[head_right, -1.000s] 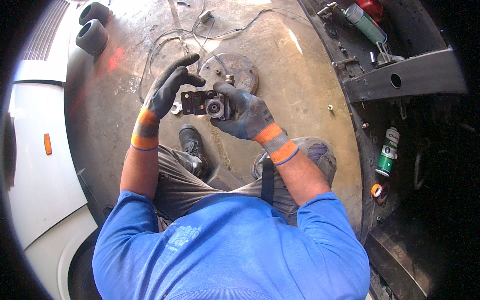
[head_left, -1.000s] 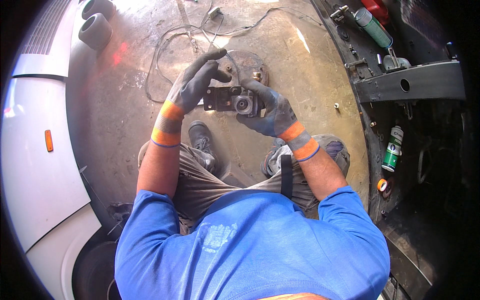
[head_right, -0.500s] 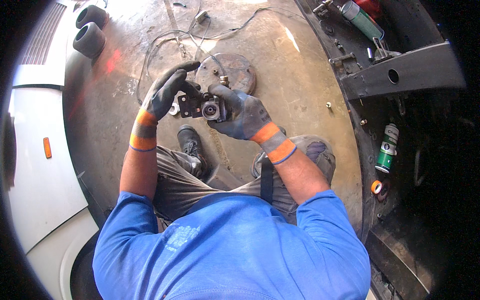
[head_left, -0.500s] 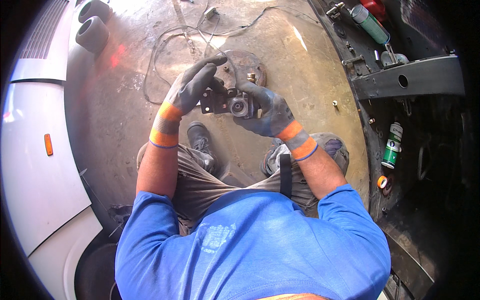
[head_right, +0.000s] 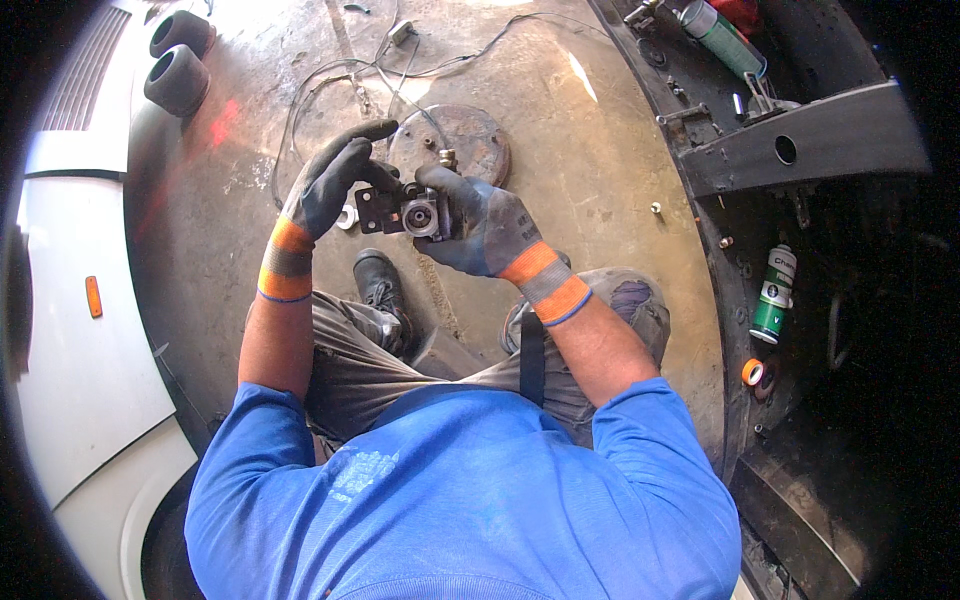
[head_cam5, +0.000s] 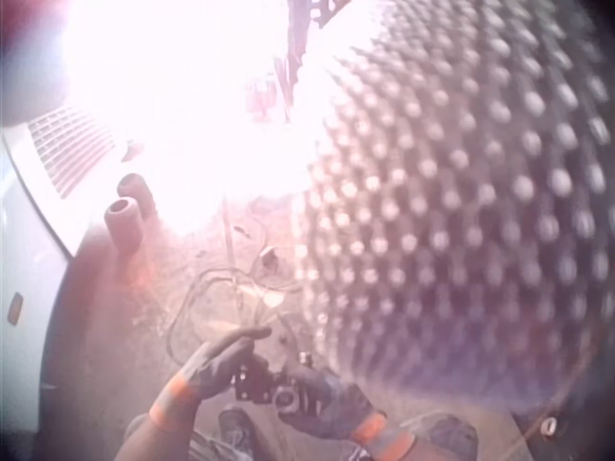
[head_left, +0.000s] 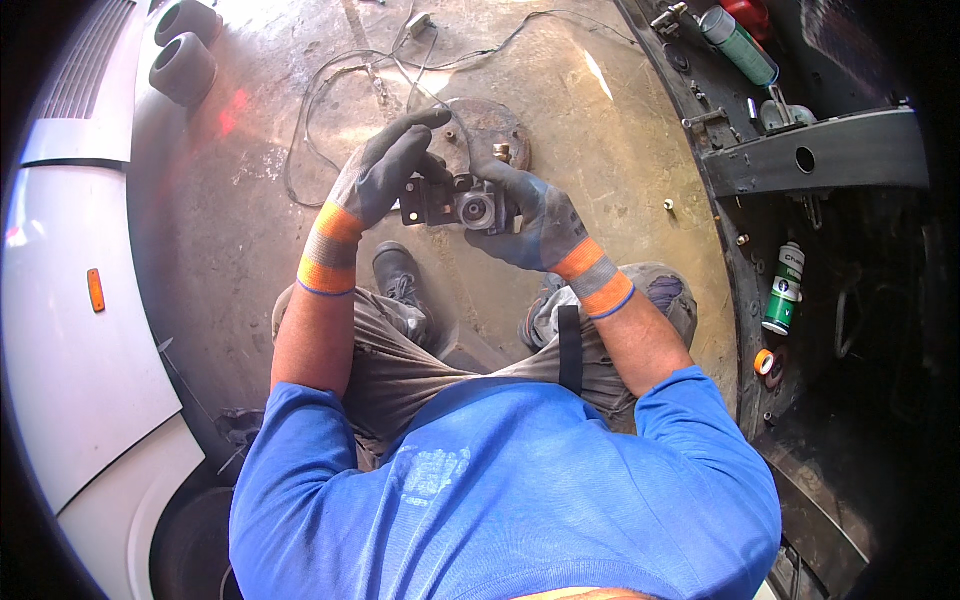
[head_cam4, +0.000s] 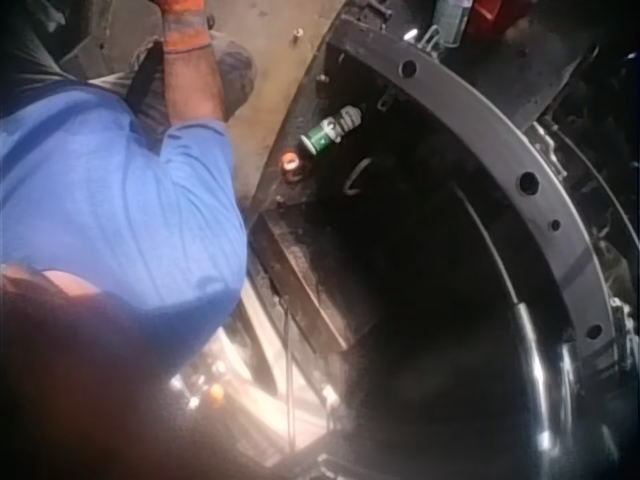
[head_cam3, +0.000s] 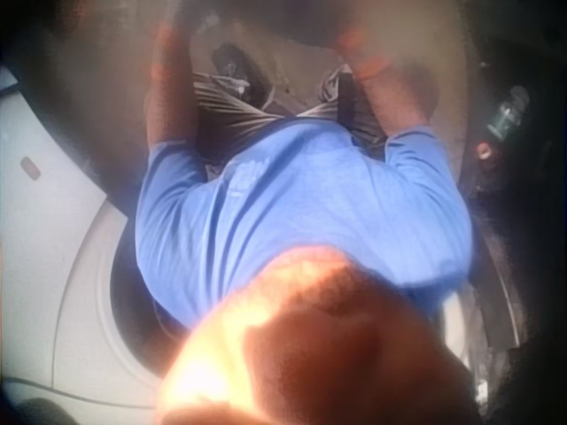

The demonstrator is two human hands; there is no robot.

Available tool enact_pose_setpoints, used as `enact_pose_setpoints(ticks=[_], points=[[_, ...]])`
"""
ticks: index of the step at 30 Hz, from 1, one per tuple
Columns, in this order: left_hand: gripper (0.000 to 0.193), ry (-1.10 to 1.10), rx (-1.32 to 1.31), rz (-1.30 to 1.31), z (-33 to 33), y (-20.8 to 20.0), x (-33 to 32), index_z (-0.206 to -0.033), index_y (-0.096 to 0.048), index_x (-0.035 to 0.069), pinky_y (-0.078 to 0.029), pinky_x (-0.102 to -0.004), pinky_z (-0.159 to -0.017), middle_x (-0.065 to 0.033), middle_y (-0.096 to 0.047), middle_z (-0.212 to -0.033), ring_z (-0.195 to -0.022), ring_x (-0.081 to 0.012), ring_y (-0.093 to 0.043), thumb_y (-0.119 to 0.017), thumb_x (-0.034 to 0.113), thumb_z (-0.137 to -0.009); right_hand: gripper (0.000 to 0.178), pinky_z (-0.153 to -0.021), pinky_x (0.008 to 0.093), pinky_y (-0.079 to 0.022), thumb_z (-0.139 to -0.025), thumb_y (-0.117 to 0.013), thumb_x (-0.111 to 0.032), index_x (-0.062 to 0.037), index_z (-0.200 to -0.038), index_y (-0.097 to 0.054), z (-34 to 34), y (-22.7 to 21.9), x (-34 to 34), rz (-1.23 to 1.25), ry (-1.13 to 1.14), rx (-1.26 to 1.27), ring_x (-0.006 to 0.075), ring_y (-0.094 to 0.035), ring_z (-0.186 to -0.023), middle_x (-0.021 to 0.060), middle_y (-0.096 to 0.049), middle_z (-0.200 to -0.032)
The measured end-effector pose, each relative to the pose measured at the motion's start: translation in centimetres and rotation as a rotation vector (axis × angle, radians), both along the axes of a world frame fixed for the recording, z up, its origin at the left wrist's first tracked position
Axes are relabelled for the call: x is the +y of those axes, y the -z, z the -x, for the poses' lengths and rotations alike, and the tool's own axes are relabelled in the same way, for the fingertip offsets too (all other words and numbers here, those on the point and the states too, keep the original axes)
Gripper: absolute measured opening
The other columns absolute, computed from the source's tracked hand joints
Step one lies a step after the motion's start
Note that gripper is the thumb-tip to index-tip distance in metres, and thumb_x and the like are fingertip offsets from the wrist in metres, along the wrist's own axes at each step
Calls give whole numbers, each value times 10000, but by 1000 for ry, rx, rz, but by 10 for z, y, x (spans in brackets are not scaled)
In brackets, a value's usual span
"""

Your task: The person sits on the workshop floor and assembles a mechanical component, likely a brake master cylinder. They insert a cylindrical part into a metal housing, attach a mounting bracket, and then connect a larger metal body to the assembly. The person rotates the assembled unit to inspect the connections.

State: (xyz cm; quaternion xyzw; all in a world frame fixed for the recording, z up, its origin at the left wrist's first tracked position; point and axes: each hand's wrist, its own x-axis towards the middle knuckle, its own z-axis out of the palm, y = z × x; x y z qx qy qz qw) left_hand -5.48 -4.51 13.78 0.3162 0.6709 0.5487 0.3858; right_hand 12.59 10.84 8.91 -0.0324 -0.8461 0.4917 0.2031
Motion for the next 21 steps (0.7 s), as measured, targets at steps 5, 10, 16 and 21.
enact_pose_setpoints(ticks=[5,10,16,21], points=[[428,2,-22,10,-2,-5,1,-1356,-504,-2,-508,-302,-846,-118,-679,-940,-876,-171,-674,-402,258,-1031,682,-884,368,-537,-665,-845,-227,-89,-1273,-570,-1,2,-1,60,-3,-19,292,-676,-1007,169,-677,-1090],[438,-13,-18,-7,0,-4,0,-1362,-493,-7,-505,-316,-864,-129,-681,-955,-894,-189,-675,-401,265,-1031,692,-904,352,-526,-664,-849,-221,-82,-1280,-567,0,-2,0,114,-8,-30,276,-670,-1034,172,-672,-1117],[445,-16,-3,-19,0,-3,2,-1367,-487,-6,-497,-331,-887,-141,-690,-944,-901,-205,-677,-393,272,-1032,694,-902,350,-527,-664,-849,-226,-78,-1281,-568,0,5,2,112,13,-59,269,-669,-1037,177,-665,-1141],[448,3,15,-17,2,-3,1,-1370,-482,-10,-493,-335,-888,-143,-693,-920,-896,-209,-678,-388,269,-1032,699,-906,354,-526,-662,-846,-219,-84,-1288,-565,1,3,0,88,20,-38,275,-668,-1040,179,-663,-1144]])
